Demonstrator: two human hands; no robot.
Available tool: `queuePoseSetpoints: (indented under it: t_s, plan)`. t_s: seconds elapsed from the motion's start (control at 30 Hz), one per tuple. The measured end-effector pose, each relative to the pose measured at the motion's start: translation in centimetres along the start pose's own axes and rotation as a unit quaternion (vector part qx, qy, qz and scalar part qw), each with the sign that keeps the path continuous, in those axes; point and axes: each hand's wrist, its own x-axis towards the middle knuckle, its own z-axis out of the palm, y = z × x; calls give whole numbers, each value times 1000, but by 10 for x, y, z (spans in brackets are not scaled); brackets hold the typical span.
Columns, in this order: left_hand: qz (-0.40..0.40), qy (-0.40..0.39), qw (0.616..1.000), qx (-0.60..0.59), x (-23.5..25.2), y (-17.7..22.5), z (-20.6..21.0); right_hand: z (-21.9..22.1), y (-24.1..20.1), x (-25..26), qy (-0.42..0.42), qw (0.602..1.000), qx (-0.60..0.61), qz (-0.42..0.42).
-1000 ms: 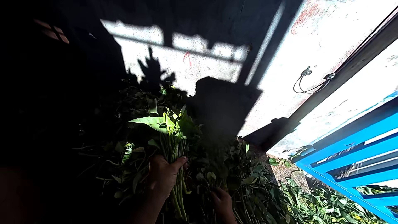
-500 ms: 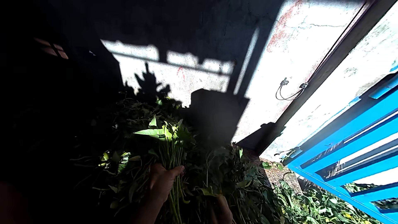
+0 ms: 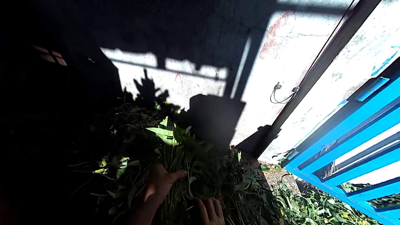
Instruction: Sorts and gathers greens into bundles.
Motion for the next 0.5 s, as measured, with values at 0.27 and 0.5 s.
queuePoseSetpoints:
  t_s: [0.27,0.5]
  plan:
    - [43,-40,997,50,-4,2,0,-2,-5,-2,5,999,-17,-42]
    - [94,-51,983,151,-9,1,7,7,-11,-4,-17,1000,11,-23]
